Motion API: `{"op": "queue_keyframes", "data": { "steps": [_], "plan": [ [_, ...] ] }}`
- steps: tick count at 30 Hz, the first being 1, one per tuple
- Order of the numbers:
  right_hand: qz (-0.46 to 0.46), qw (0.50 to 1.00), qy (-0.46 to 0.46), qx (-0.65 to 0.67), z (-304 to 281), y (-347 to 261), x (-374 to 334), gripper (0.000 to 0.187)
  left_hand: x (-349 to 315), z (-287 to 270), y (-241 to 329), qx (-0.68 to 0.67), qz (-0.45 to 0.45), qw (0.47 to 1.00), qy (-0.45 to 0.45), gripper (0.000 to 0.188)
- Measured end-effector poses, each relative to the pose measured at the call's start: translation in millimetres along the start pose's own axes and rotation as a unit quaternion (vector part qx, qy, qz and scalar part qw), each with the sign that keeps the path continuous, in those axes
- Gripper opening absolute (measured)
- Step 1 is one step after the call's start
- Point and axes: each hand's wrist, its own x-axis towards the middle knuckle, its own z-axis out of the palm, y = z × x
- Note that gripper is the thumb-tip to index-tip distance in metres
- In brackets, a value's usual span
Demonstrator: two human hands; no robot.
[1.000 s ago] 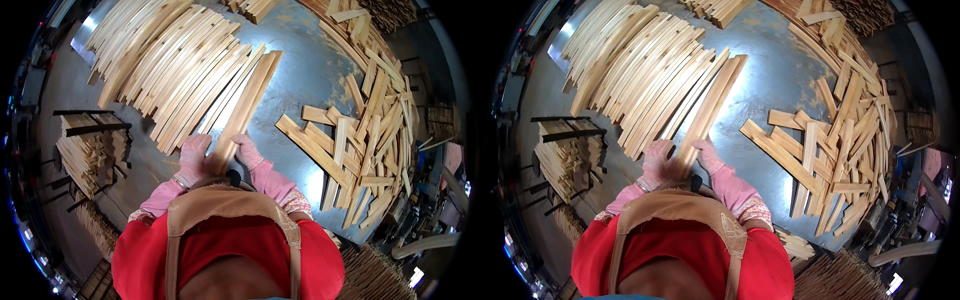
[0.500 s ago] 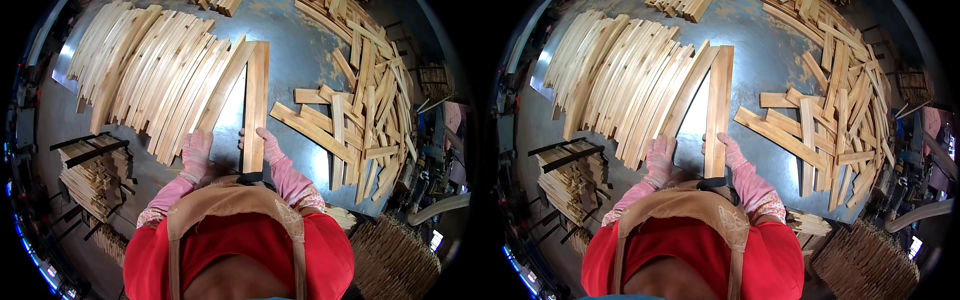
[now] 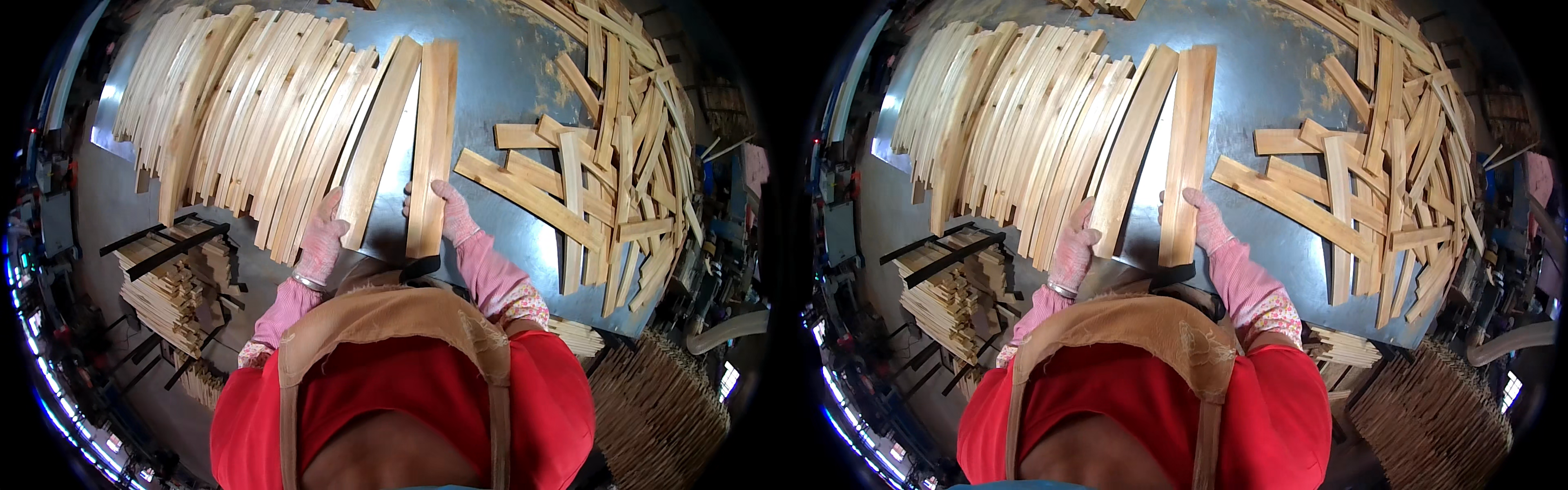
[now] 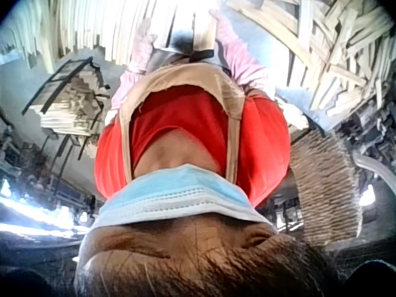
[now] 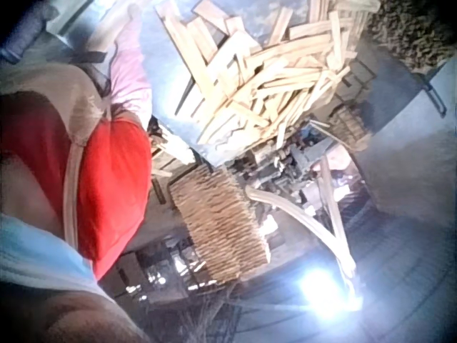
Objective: The person sorts and stacks thin wooden planks on a metal workbench. They pick up planks from a scattered pile, align them, and place them into a neat stack, occasionally moving the stack to a nearby rack.
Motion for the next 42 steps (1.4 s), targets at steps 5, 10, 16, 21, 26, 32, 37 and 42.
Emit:
{"op": "queue_keyframes", "data": {
  "steps": [5, 10, 16, 21, 26, 32, 37, 42],
  "plan": [
    [-0.057, 0.984, 0.089, -0.14, -11, 4, 17, 0.061, 1, 24, -24, 0.403, 0.145, 0.899, 0.096, 0.062],
    [-0.028, 0.993, 0.113, -0.016, 27, 35, 31, 0.065, -2, 73, -22, 0.507, 0.359, 0.774, -0.125, 0.056],
    [-0.023, 0.996, 0.026, 0.085, 39, 36, 33, 0.066, 4, 70, -54, 0.38, 0.367, 0.849, 0.004, 0.073],
    [-0.055, 0.982, 0.148, -0.104, 30, 42, 50, 0.061, 7, 77, 1, 0.351, 0.044, 0.935, -0.001, 0.089],
    [-0.053, 0.99, 0.097, -0.09, 33, 39, 43, 0.058, -1, 41, -17, 0.298, 0.066, 0.951, 0.05, 0.053],
    [-0.033, 0.922, 0.175, -0.344, 57, 43, 51, 0.074, -5, 4, 9, 0.535, 0.199, 0.82, 0.044, 0.068],
    [-0.07, 0.941, 0.144, -0.298, 47, 44, 54, 0.084, -8, 47, -3, 0.385, -0.034, 0.921, -0.047, 0.104],
    [-0.167, 0.783, 0.184, -0.571, 46, 25, 34, 0.078, -7, 13, 5, 0.203, -0.016, 0.978, -0.05, 0.085]
  ]
}}
